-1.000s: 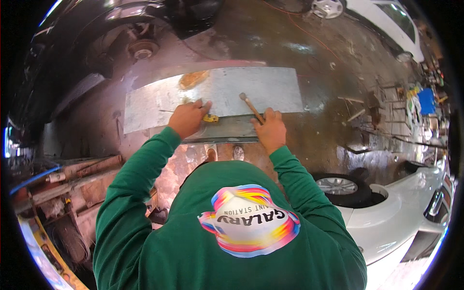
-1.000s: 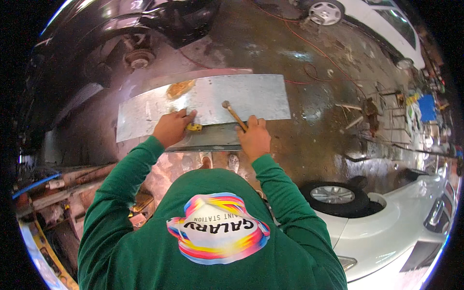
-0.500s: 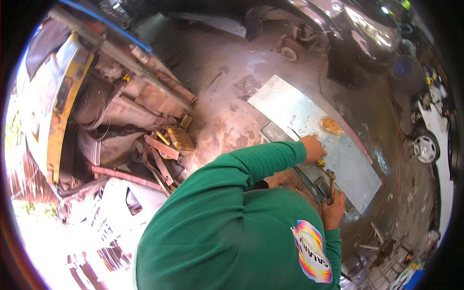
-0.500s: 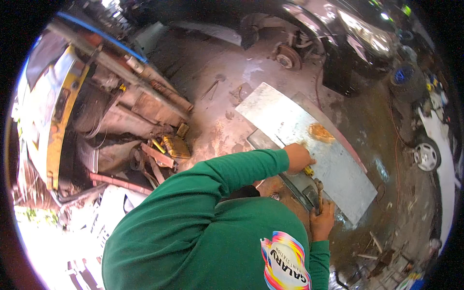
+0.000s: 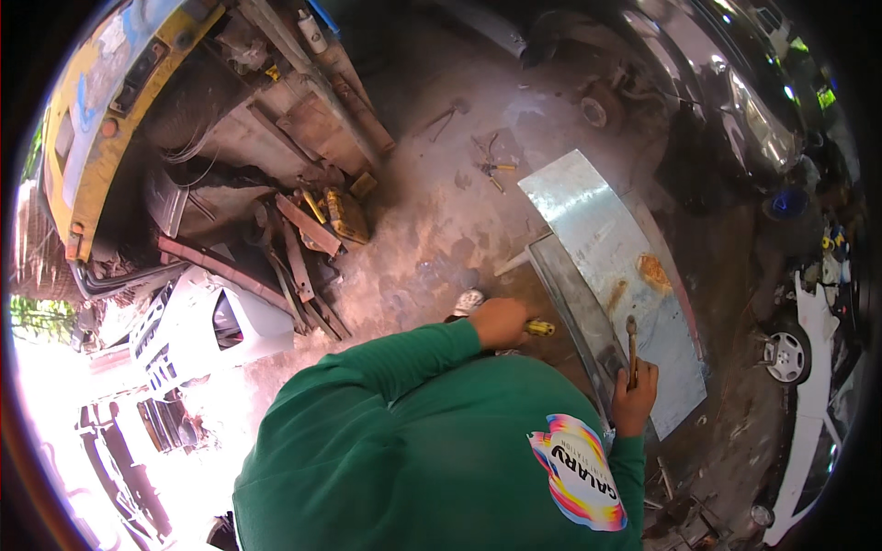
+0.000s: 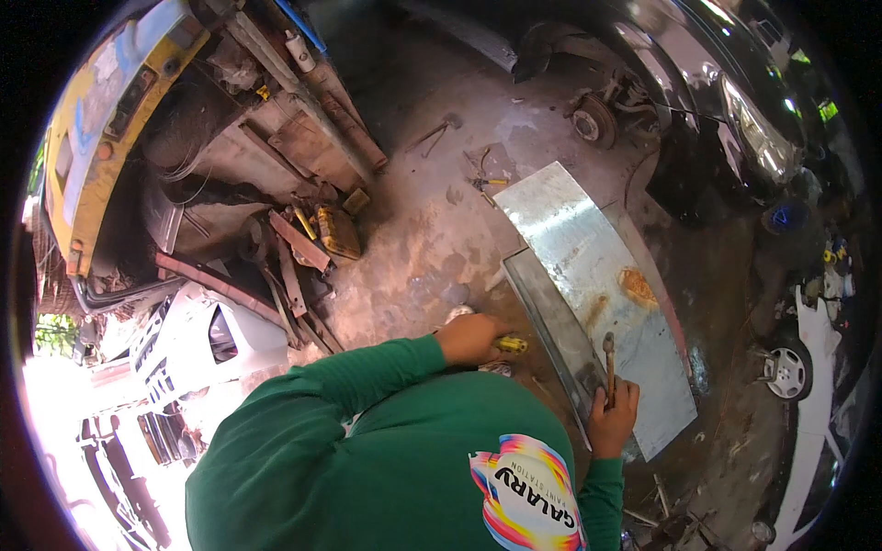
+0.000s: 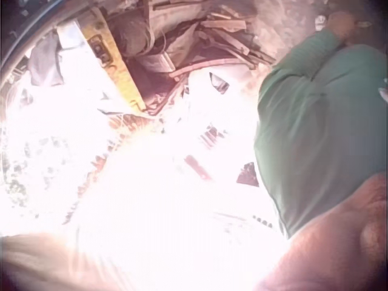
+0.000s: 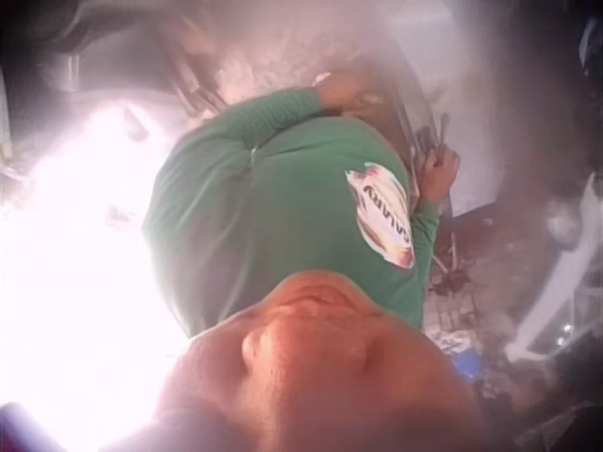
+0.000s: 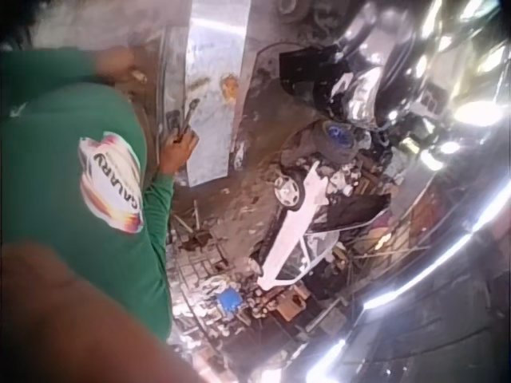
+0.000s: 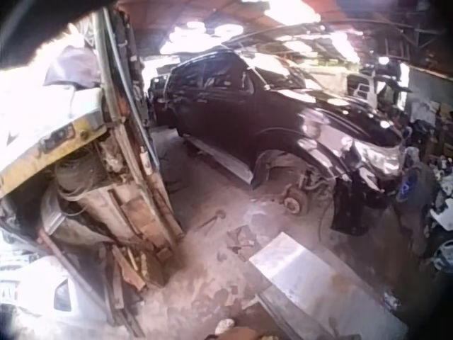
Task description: Measure, mark, and hammer a metal sheet to shape it for car repair.
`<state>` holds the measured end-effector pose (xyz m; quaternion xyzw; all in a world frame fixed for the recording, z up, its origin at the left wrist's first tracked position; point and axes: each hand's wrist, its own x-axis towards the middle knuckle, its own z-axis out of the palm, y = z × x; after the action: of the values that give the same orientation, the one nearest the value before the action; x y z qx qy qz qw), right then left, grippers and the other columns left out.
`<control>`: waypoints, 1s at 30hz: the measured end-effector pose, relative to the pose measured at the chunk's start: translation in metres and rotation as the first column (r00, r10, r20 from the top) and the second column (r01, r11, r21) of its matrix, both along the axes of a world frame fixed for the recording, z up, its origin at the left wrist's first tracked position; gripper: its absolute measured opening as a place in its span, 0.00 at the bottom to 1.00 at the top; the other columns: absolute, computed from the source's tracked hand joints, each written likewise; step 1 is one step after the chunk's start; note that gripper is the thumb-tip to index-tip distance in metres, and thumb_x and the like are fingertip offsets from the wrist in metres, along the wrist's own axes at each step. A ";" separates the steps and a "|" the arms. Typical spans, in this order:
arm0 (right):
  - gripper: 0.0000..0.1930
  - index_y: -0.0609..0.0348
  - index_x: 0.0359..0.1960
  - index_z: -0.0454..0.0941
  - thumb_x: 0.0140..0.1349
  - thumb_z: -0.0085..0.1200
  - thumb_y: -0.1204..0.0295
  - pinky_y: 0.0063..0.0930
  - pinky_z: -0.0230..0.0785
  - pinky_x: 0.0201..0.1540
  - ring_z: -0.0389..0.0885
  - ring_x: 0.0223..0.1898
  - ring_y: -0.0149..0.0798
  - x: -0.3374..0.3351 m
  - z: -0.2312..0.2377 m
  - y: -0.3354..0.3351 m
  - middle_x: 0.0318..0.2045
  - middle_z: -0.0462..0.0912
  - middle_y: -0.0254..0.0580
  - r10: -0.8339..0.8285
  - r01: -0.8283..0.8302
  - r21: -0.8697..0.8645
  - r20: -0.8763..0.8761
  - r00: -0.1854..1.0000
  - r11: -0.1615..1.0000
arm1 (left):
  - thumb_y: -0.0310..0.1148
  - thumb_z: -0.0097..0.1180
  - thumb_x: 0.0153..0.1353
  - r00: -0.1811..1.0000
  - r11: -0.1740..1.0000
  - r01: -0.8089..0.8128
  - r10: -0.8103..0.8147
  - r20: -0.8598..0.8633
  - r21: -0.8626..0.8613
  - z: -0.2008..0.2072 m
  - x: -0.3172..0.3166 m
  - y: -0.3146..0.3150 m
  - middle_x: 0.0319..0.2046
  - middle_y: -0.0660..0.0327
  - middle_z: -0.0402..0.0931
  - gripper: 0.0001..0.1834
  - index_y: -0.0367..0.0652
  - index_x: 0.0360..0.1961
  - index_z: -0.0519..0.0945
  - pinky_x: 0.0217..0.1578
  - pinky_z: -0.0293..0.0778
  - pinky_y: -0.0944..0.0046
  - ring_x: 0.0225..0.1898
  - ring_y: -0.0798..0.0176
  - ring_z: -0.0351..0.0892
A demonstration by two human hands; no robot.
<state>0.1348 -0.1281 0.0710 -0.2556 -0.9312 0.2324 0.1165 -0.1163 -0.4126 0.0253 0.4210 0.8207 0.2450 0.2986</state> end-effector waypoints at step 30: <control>0.28 0.62 0.68 0.81 0.67 0.71 0.70 0.41 0.83 0.50 0.90 0.43 0.51 -0.346 0.047 -0.238 0.51 0.89 0.52 0.264 -0.204 -0.510 0.046 0.964 0.836 | 0.35 0.73 0.61 0.939 0.921 0.221 -0.291 0.185 0.322 0.030 -0.288 -0.128 0.43 0.41 0.90 0.28 0.44 0.64 0.84 0.49 0.84 0.36 0.48 0.33 0.90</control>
<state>-0.2108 -0.3660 0.1185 -0.1741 -0.8682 0.4633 -0.0366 -0.4047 -0.5403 0.0557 0.5341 0.6721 0.3706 0.3546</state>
